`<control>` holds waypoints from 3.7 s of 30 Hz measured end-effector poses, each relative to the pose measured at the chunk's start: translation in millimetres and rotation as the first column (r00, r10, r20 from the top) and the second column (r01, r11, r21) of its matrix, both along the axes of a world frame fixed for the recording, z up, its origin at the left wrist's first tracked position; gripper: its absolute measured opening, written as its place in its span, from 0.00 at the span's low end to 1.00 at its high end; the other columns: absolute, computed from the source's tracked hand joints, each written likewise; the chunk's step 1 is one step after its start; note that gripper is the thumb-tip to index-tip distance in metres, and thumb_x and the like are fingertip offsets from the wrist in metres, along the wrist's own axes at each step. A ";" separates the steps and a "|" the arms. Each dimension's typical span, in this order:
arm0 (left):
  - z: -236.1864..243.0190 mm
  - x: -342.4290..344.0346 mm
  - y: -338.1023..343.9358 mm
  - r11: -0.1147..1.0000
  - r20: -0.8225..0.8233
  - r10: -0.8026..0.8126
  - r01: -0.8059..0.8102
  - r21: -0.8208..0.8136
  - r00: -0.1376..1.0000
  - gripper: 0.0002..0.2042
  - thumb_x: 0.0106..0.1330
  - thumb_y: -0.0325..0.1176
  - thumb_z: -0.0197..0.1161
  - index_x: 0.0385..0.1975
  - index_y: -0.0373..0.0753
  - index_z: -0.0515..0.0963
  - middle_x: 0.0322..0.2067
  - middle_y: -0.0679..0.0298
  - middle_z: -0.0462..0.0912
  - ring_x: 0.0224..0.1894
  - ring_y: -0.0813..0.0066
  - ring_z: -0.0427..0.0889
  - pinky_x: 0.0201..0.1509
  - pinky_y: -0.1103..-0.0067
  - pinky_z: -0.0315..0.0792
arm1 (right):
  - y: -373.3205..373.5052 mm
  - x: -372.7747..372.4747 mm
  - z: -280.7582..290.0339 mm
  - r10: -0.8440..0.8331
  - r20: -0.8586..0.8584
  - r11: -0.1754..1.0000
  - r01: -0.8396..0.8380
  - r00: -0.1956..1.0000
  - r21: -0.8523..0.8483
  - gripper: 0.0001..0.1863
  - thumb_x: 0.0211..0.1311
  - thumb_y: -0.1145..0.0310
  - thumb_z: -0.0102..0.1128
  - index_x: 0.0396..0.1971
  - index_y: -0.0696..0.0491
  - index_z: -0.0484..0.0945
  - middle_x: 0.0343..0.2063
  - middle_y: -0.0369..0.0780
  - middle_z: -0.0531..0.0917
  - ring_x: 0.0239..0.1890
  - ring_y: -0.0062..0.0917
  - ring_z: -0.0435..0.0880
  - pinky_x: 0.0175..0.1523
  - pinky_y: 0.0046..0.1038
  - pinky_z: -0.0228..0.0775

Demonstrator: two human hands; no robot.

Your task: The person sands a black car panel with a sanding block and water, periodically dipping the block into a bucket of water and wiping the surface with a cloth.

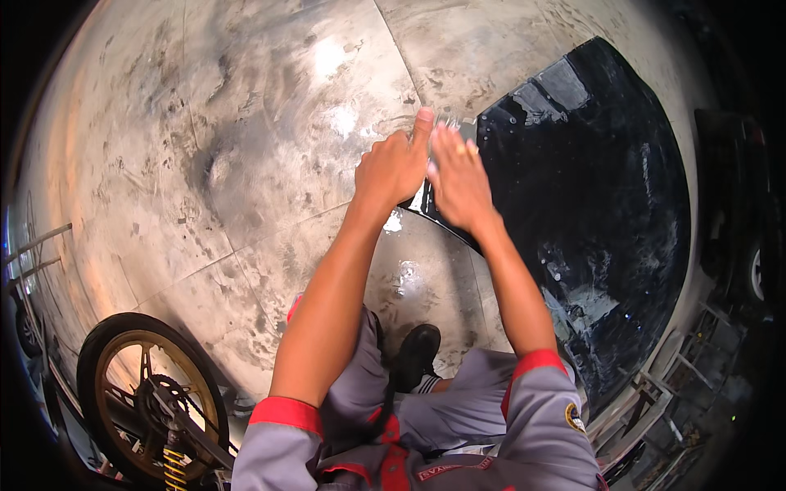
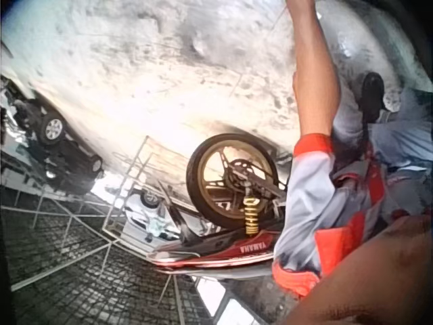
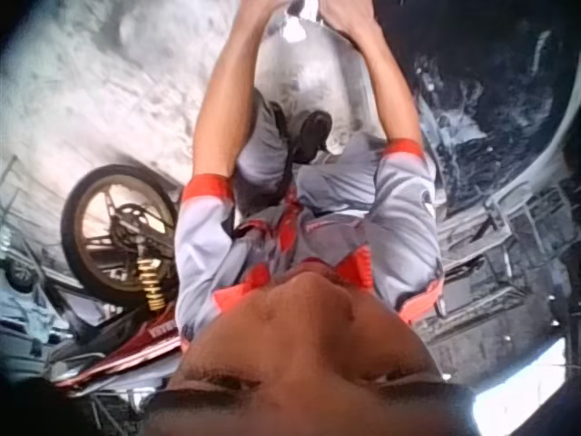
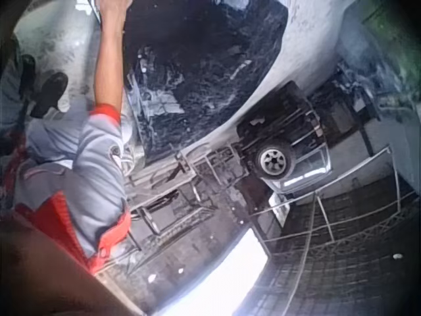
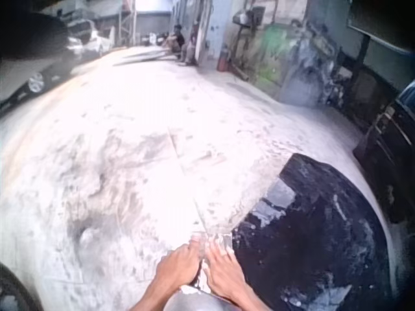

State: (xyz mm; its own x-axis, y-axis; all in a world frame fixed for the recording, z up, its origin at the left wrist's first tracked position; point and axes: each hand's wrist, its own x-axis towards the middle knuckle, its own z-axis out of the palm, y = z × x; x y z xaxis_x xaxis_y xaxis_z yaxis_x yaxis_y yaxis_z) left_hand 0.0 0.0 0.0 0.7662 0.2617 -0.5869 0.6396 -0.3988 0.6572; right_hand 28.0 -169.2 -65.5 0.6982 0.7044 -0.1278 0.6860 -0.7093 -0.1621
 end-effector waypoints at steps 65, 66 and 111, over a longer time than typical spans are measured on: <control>-58.4 39.9 -16.5 0.962 0.030 -0.274 0.274 -0.003 0.961 0.30 0.73 0.53 0.52 0.47 0.25 0.80 0.43 0.43 0.85 0.44 0.55 0.85 0.54 0.69 0.72 | -106.8 -33.2 37.9 -0.261 -0.030 0.963 0.262 0.965 0.061 0.32 0.74 0.62 0.44 0.74 0.55 0.53 0.75 0.43 0.52 0.77 0.35 0.50 0.78 0.42 0.40; -54.6 33.8 -18.3 0.954 0.046 -0.300 0.299 0.026 0.953 0.26 0.72 0.50 0.55 0.47 0.25 0.81 0.43 0.44 0.85 0.45 0.56 0.85 0.55 0.69 0.72 | -100.5 -34.6 33.7 -0.280 -0.010 0.959 0.280 0.960 0.044 0.32 0.74 0.61 0.43 0.73 0.55 0.53 0.75 0.44 0.52 0.77 0.35 0.49 0.78 0.42 0.40; -18.8 36.9 -17.3 0.885 -0.156 -0.446 0.460 0.067 0.881 0.49 0.69 0.71 0.30 0.40 0.22 0.82 0.46 0.29 0.78 0.56 0.36 0.76 0.63 0.60 0.66 | -148.9 -63.3 40.6 -0.428 0.065 0.899 0.432 0.901 -0.068 0.34 0.75 0.58 0.42 0.74 0.58 0.50 0.76 0.46 0.49 0.78 0.37 0.48 0.78 0.45 0.39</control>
State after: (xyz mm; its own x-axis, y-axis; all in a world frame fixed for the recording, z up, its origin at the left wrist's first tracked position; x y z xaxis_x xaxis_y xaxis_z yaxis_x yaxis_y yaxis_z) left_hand 36.9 -17.3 -18.8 0.7323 -0.0335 -0.6801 0.4511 -0.7244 0.5213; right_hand -35.3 -318.1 -24.9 0.9373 0.3233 -0.1298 0.3167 -0.9460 -0.0692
